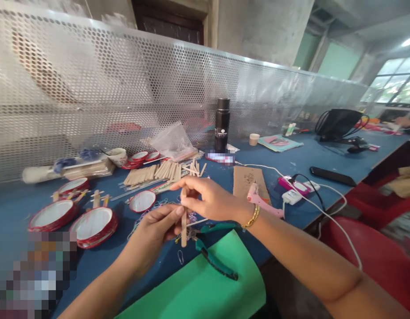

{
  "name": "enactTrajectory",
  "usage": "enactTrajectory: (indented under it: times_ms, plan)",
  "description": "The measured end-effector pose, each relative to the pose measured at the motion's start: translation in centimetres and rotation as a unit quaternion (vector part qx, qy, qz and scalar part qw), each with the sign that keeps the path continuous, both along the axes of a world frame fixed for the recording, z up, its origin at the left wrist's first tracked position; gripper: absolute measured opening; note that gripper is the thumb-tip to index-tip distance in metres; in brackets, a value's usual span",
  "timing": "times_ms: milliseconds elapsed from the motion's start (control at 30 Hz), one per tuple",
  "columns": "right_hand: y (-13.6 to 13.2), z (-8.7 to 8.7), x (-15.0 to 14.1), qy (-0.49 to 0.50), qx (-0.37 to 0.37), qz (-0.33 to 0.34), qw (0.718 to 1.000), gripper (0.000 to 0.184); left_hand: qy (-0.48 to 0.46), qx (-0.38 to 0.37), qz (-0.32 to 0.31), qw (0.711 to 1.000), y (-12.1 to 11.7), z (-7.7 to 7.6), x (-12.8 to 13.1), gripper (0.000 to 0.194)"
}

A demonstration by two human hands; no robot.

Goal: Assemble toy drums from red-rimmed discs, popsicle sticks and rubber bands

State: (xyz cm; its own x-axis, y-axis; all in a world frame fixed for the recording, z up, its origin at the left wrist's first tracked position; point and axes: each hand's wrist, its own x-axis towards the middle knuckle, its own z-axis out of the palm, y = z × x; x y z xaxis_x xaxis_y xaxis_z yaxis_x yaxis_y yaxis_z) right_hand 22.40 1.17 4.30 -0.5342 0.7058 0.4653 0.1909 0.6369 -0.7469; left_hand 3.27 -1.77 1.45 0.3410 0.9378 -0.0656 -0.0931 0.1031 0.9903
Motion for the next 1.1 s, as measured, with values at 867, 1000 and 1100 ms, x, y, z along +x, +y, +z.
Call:
enactTrajectory:
  times_ms: [867, 1000, 1100]
  plan:
    - [-7.0, -4.8, 12.3, -0.501, 0.005, -0.461, 0.732, 0.031, -0.015, -0.007, 0.083, 0.996, 1.4, 0.2, -0.5, 0.048]
    - [-6.9, -4.7, 13.3, -0.442, 0.045, -0.477, 0.758, 0.051, -0.010, 0.006, 0.085, 0.996, 1.4, -0.1, -0.5, 0.050]
    - [-6.9, -3.8, 14.3, -0.309, 0.094, -0.473, 0.820, 0.059, -0.025, 0.005, 0.085, 0.996, 1.3, -0.3, -0.4, 0.053]
